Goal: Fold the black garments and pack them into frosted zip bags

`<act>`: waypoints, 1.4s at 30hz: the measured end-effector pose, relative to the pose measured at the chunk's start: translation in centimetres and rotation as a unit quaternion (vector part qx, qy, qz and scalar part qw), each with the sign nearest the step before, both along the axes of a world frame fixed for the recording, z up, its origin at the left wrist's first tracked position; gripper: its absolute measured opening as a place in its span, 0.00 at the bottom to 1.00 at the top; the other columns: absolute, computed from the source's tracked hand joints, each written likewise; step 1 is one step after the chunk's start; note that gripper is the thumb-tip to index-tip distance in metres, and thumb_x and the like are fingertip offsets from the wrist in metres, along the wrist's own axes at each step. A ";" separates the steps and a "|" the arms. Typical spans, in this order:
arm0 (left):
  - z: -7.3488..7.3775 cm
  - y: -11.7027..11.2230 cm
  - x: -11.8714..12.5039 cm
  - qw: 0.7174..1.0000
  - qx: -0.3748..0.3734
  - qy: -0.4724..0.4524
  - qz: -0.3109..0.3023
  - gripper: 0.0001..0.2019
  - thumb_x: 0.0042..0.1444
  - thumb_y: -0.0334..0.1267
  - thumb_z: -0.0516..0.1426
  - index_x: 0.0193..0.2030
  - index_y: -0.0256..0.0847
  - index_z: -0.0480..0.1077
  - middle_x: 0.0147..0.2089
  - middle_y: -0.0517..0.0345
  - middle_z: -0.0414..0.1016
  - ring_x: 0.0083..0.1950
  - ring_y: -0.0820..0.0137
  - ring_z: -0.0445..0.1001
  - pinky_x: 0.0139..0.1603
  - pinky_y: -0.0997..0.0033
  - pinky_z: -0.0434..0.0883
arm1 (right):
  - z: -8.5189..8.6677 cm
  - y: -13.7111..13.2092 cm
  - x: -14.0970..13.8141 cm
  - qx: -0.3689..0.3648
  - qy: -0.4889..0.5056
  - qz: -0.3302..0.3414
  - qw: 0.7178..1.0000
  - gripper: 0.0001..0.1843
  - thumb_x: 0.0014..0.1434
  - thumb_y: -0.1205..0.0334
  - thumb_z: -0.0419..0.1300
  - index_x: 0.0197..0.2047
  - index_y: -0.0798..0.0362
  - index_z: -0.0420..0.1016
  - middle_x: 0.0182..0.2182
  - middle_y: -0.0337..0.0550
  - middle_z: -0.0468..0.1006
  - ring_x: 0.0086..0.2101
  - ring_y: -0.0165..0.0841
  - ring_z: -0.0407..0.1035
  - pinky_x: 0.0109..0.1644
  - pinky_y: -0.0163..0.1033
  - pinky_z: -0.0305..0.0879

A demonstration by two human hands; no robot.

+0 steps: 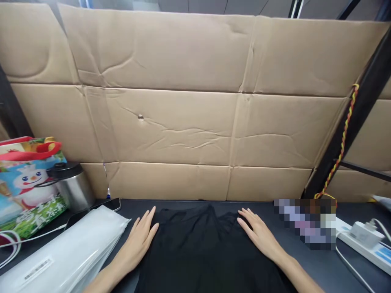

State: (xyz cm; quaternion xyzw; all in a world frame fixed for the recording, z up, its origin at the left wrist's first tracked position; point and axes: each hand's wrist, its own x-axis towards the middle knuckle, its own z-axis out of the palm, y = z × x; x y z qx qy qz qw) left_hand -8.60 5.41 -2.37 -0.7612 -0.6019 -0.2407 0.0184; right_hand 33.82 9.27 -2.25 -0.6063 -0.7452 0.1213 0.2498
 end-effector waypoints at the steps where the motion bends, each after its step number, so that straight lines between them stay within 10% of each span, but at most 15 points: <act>1: -0.6 0.1 -0.5 1.000 0.007 0.016 -0.003 0.25 0.67 0.44 0.42 0.69 0.44 0.46 0.68 0.53 0.53 0.68 0.59 0.51 0.64 0.48 0.54 | -0.5 -0.1 0.0 0.006 -0.005 0.003 1.000 0.34 0.62 0.40 0.42 0.60 0.54 0.64 0.62 0.47 0.60 0.64 0.39 0.46 0.67 0.50 0.40; 6: -2.7 0.7 -2.6 0.994 0.045 0.088 -0.056 0.21 0.66 0.44 0.42 0.63 0.49 0.62 0.66 0.55 0.58 0.67 0.56 0.53 0.64 0.45 0.53 | -0.6 -0.3 -0.1 0.020 -0.006 0.006 1.000 0.32 0.63 0.40 0.41 0.59 0.53 0.66 0.62 0.47 0.61 0.63 0.39 0.48 0.67 0.50 0.41; 21: -3.1 2.2 -3.6 1.000 0.001 0.024 -0.016 0.23 0.66 0.43 0.40 0.65 0.46 0.58 0.65 0.59 0.61 0.67 0.63 0.55 0.65 0.53 0.54 | 0.2 -0.5 0.0 0.017 -0.009 0.010 1.000 0.32 0.64 0.42 0.40 0.60 0.53 0.65 0.62 0.47 0.61 0.63 0.38 0.47 0.67 0.49 0.40; 42: -0.7 0.9 -2.0 0.999 -0.035 0.014 -0.015 0.23 0.66 0.43 0.41 0.64 0.44 0.60 0.65 0.56 0.61 0.67 0.63 0.54 0.66 0.51 0.52 | -0.2 -0.4 0.1 0.023 -0.003 0.017 1.000 0.31 0.64 0.42 0.41 0.59 0.53 0.66 0.61 0.47 0.63 0.63 0.39 0.48 0.66 0.51 0.42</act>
